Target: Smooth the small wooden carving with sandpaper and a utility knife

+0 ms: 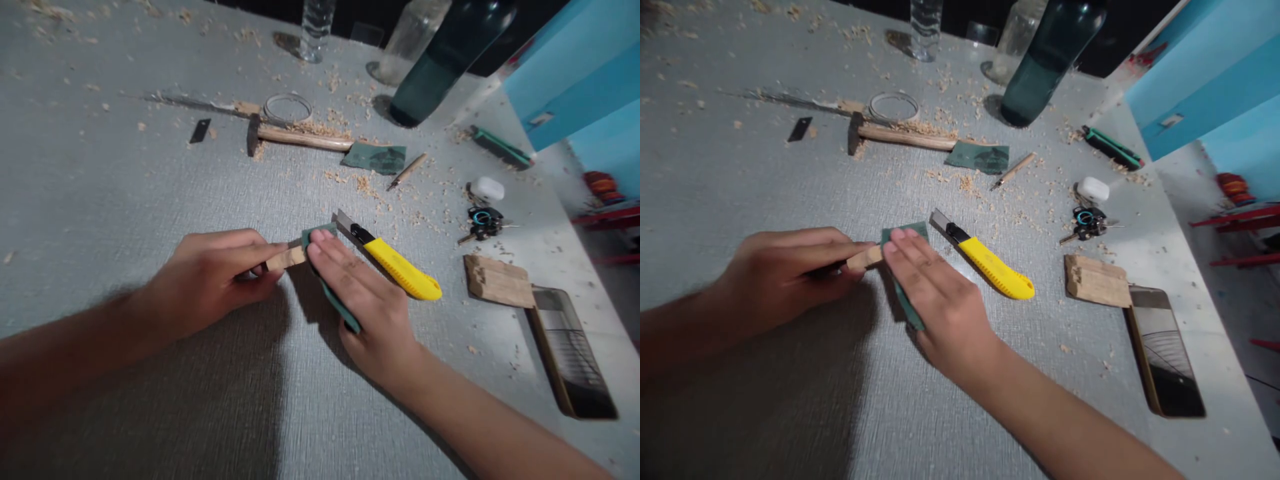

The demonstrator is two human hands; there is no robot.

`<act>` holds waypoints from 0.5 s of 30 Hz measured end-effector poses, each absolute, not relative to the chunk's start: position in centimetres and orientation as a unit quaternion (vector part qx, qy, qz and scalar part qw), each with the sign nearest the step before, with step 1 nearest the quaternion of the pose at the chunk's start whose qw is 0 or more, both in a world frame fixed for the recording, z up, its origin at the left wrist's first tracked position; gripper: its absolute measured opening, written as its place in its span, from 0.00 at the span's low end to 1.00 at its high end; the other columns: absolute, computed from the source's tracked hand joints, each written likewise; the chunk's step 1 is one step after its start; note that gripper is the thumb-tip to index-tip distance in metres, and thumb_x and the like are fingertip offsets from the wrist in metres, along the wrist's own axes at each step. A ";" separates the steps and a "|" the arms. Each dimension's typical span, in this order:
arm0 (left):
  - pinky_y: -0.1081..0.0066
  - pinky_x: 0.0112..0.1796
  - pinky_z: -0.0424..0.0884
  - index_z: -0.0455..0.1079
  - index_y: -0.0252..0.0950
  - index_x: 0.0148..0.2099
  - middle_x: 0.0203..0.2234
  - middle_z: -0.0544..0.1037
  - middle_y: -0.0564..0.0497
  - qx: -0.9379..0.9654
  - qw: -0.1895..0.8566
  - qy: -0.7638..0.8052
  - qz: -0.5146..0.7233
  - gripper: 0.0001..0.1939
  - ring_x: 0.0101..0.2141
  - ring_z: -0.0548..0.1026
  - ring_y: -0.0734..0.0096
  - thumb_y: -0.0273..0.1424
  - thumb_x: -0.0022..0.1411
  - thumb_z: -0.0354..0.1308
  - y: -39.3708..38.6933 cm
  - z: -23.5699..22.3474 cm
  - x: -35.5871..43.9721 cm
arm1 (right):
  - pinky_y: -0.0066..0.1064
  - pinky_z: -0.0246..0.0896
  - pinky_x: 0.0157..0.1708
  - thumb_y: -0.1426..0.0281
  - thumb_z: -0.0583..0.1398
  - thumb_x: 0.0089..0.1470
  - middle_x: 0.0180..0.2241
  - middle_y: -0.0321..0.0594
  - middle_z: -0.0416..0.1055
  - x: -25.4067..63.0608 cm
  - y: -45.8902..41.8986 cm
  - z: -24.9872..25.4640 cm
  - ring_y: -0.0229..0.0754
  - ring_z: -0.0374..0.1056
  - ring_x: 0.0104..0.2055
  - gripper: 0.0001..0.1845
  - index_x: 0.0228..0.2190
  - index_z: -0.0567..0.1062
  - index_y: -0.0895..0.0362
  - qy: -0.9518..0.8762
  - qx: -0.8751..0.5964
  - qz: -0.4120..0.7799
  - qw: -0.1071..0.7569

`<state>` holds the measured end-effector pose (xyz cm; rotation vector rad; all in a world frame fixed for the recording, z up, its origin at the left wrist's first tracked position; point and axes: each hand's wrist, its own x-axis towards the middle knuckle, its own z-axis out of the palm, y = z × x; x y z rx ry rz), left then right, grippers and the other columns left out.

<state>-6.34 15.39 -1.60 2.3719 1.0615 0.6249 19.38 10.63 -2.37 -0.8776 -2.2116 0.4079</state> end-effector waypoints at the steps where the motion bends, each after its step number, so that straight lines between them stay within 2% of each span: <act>1: 0.76 0.33 0.68 0.79 0.43 0.47 0.34 0.82 0.55 0.863 0.231 0.387 0.229 0.11 0.31 0.78 0.76 0.38 0.78 0.55 15.4 -1.6 -6.3 | 0.57 0.62 0.74 0.86 0.52 0.66 0.73 0.53 0.63 19.4 10.6 -2.3 0.53 0.56 0.77 0.39 0.75 0.59 0.58 -0.854 -0.346 0.157 0.356; 5: 0.77 0.35 0.69 0.79 0.42 0.45 0.35 0.82 0.55 0.862 0.246 0.386 0.218 0.10 0.32 0.78 0.76 0.37 0.76 0.57 15.4 -1.6 -6.4 | 0.57 0.64 0.72 0.84 0.54 0.67 0.72 0.55 0.64 19.4 10.6 -2.4 0.55 0.55 0.77 0.39 0.75 0.56 0.60 -0.872 -0.312 0.148 0.348; 9: 0.76 0.34 0.67 0.79 0.42 0.43 0.35 0.82 0.55 0.864 0.236 0.386 0.220 0.11 0.31 0.77 0.76 0.36 0.76 0.56 15.4 -1.6 -6.5 | 0.57 0.63 0.73 0.87 0.51 0.66 0.73 0.51 0.63 19.5 10.6 -2.5 0.52 0.57 0.76 0.40 0.75 0.59 0.55 -0.846 -0.355 0.159 0.364; 13: 0.76 0.35 0.69 0.79 0.43 0.46 0.36 0.82 0.55 0.859 0.257 0.387 0.217 0.10 0.32 0.78 0.74 0.36 0.77 0.57 15.4 -1.5 -6.4 | 0.53 0.65 0.72 0.84 0.54 0.68 0.69 0.58 0.67 19.4 10.4 -2.2 0.54 0.57 0.76 0.34 0.72 0.62 0.64 -0.875 -0.313 0.132 0.345; 15: 0.76 0.36 0.69 0.79 0.43 0.46 0.37 0.83 0.54 0.858 0.261 0.385 0.218 0.10 0.33 0.79 0.74 0.36 0.77 0.57 15.4 -1.5 -6.4 | 0.50 0.67 0.72 0.83 0.56 0.69 0.67 0.58 0.70 19.4 10.3 -2.0 0.53 0.58 0.76 0.33 0.72 0.62 0.64 -0.884 -0.294 0.131 0.339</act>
